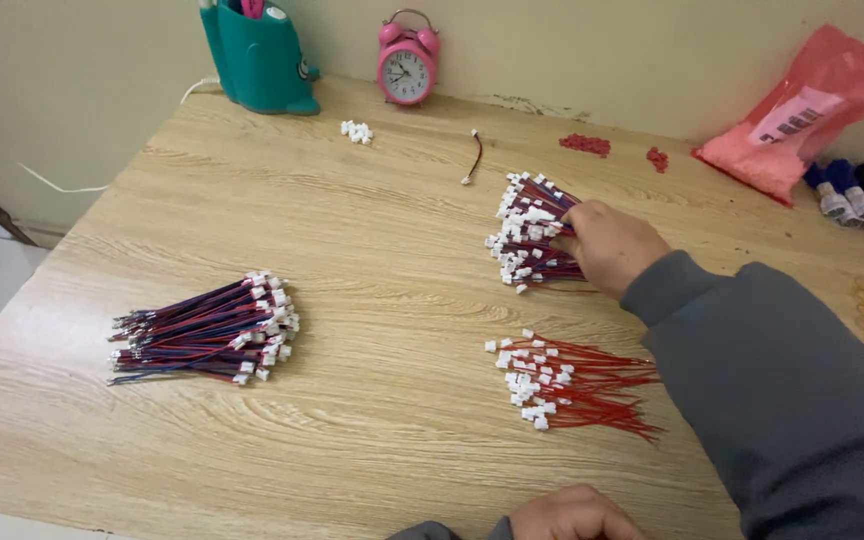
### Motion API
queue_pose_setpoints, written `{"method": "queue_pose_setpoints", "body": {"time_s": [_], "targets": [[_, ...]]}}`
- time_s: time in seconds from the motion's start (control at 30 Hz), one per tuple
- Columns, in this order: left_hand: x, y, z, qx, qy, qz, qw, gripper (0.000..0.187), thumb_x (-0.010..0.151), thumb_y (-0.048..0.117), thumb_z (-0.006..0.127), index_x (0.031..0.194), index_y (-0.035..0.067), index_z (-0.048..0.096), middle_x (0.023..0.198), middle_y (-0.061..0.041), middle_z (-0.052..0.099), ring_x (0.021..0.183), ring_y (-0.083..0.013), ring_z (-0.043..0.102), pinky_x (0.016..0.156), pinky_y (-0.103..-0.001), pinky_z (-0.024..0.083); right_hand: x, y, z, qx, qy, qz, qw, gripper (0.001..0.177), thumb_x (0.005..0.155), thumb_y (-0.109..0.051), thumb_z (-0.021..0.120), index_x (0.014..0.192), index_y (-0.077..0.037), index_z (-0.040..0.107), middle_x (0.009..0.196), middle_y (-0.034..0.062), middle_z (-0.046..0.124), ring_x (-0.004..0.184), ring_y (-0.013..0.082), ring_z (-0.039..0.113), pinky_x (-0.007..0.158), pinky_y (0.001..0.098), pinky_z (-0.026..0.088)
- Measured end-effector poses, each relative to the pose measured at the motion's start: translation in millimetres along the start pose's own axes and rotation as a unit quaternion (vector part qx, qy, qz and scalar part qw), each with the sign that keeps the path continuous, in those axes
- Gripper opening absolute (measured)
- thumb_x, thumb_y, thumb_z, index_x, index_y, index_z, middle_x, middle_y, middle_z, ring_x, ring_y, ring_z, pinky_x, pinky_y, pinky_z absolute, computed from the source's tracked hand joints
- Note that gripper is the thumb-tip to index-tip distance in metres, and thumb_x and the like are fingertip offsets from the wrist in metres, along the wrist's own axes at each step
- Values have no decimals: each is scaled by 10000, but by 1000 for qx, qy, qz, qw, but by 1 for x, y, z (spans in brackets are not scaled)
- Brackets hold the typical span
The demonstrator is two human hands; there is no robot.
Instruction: Bundling small electronic wires with connectors using plastic ties
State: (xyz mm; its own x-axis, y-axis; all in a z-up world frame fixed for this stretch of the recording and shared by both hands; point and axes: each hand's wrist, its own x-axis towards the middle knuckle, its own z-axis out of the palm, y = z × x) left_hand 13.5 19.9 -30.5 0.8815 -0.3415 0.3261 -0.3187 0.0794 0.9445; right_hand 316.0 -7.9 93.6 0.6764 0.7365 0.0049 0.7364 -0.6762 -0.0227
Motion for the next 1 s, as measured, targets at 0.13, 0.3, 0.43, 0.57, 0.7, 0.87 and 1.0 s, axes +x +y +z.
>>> {"method": "queue_pose_setpoints", "body": {"time_s": [0.13, 0.3, 0.43, 0.57, 0.7, 0.87, 1.0], "targets": [[0, 37, -8, -31, 40, -14, 999, 204, 1017, 345, 571, 1135, 198, 649, 1076, 14, 620, 1033, -125, 605, 971, -227, 472, 4, 1, 12, 22, -18, 19, 999, 548, 860, -531, 636, 1153, -74, 567, 1125, 156, 579, 1046, 315, 537, 876, 416, 447], [4, 22, -7, -88, -7, 34, 996, 289, 989, 311, 589, 1198, 112, 613, 1154, -58, 634, 1067, -167, 615, 990, -267, 483, -28, 1, -20, 47, 19, -13, 999, 828, 748, -554, 727, 1363, -66, 461, 1300, 204, 504, 1210, 366, 467, 1002, 470, 397], [1, 44, 0, -24, 99, -3, 995, 130, 967, 225, 662, 1077, 156, 669, 956, -11, 622, 881, -107, 596, 812, -214, 454, -74, 37, -24, 51, 152, -115, 980, 696, 778, -422, 727, 1291, -6, 507, 1204, 200, 594, 1117, 349, 536, 963, 432, 397], [1, 69, -1, -134, 88, -62, 985, 140, 959, 143, 643, 1083, 83, 668, 939, -27, 601, 796, -85, 615, 730, -201, 495, -141, 71, -23, 95, 126, -7, 987, 639, 800, -318, 712, 1332, -27, 509, 1229, 180, 579, 1076, 302, 595, 940, 391, 471], [1, 56, 6, -171, 115, -73, 976, 139, 923, 103, 671, 1050, 47, 675, 894, -55, 625, 740, -102, 641, 696, -216, 542, -189, 109, -8, 81, 118, 83, 986, 595, 812, -335, 675, 1324, -65, 536, 1222, 147, 596, 1017, 262, 632, 922, 399, 461], [2, 45, 7, -165, 117, -61, 977, 131, 917, 87, 658, 1035, 31, 675, 914, -82, 609, 704, -131, 666, 659, -225, 559, -227, 133, 7, 78, 129, 130, 980, 520, 807, -350, 682, 1223, -47, 605, 1171, 136, 644, 968, 261, 653, 885, 381, 485], [6, 54, 3, -110, 128, 10, 986, 98, 899, 48, 657, 988, 11, 677, 893, -111, 627, 646, -150, 650, 612, -246, 560, -257, 155, 28, 49, 100, 197, 974, 531, 791, -387, 701, 1223, -88, 623, 1118, 131, 650, 1008, 278, 634, 894, 403, 475]]}}
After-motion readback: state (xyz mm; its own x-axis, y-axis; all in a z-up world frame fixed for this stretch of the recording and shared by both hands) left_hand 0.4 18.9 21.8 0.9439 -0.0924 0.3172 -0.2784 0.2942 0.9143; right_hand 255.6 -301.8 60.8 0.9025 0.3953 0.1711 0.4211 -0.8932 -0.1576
